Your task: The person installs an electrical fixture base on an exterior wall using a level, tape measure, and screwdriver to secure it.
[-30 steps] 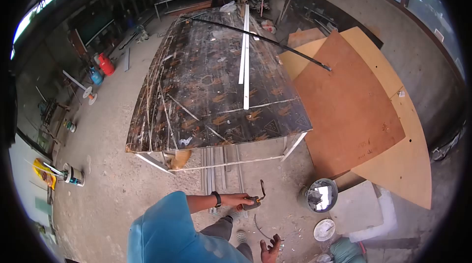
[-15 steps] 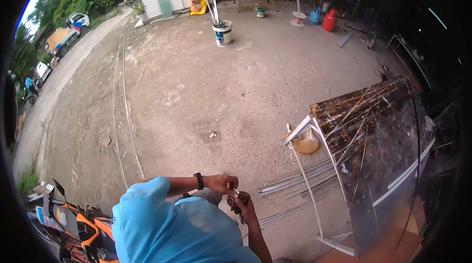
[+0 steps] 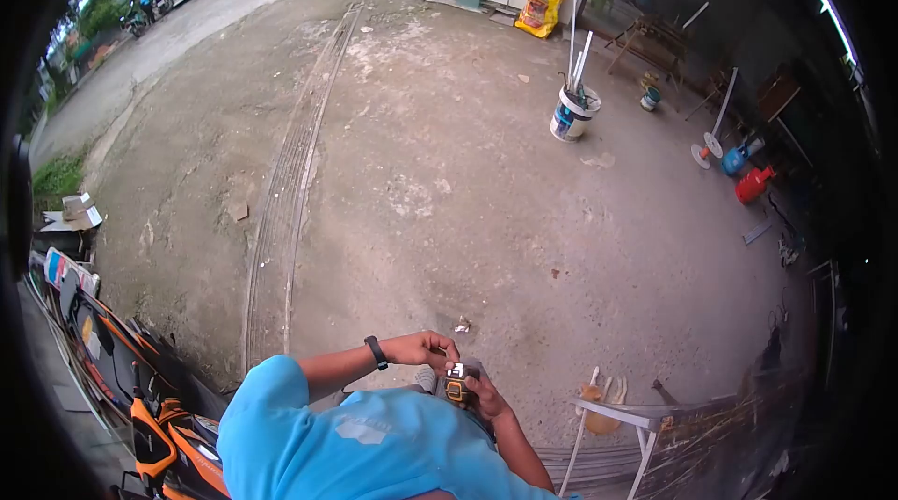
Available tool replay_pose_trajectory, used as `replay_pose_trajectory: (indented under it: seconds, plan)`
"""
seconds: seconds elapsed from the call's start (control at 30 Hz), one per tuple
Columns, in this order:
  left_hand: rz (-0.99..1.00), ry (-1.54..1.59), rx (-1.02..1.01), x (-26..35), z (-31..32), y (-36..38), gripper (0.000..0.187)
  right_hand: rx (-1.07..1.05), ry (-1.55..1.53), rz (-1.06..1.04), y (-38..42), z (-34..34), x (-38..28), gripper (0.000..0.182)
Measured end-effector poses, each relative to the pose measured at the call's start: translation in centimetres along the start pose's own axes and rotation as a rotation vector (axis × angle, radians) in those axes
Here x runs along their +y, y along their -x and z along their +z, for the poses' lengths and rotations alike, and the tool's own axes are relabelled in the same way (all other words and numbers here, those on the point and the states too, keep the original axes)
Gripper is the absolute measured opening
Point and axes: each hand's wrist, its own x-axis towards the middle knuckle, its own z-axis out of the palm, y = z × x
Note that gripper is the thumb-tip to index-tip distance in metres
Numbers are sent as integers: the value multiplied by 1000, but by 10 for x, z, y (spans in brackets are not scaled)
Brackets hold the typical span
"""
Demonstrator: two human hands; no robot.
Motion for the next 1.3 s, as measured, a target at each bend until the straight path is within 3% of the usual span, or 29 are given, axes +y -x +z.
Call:
replay_pose_trajectory:
  seconds: [0.17, 0.23, 0.3, 0.33, 0.43, 0.47, 0.57, 0.7, 0.8, 0.83, 0.93, 1.03, 1.07, 1.17, 1.3]
  plan:
    - [78, 124, 293, 44, -140, -41, 18, 30, 48, 88, -167, -33, -97, 60]
    - [227, 45, 391, 51, -210, -73, 27, -48, -5, 121, -245, -52, -139, 65]
    - [218, -22, 475, 77, -268, -89, 45, -79, -82, 129, -322, -57, -189, 68]
    - [228, -25, 529, 102, -291, -105, 49, -43, -17, 54, -368, -59, -210, 73]
    - [201, 106, 724, 166, -383, -126, 59, -118, -145, 170, -484, -20, -304, 80]
    - [223, 157, 759, 196, -412, -121, 59, -125, -119, 289, -521, -12, -330, 90]
    - [301, 437, 850, 296, -487, -89, 48, -353, 453, 520, -628, 15, -412, 94]
    - [524, 724, 944, 315, -644, -81, 39, -526, 1366, 593, -813, 52, -515, 94]
    - [458, 717, 1077, 346, -764, -70, 42, -367, 1658, 335, -939, 90, -567, 70]
    - [366, 570, 1091, 360, -804, -64, 44, -333, 1738, 235, -980, 105, -585, 62]
    - [197, 75, 1069, 447, -944, -38, 49, -151, 1099, 82, -1104, 116, -628, 42]
    - [96, -403, 895, 565, -1051, -16, 56, -176, 876, 205, -1194, 161, -713, 35]
    - [209, -496, 865, 594, -1086, -17, 61, -154, 853, 184, -1223, 170, -735, 32]
    - [95, -648, 666, 689, -1192, -7, 62, -118, 789, 135, -1321, 178, -794, 23]
    - [151, -804, 564, 750, -1370, -5, 66, -143, 620, 124, -1479, 178, -835, 19]
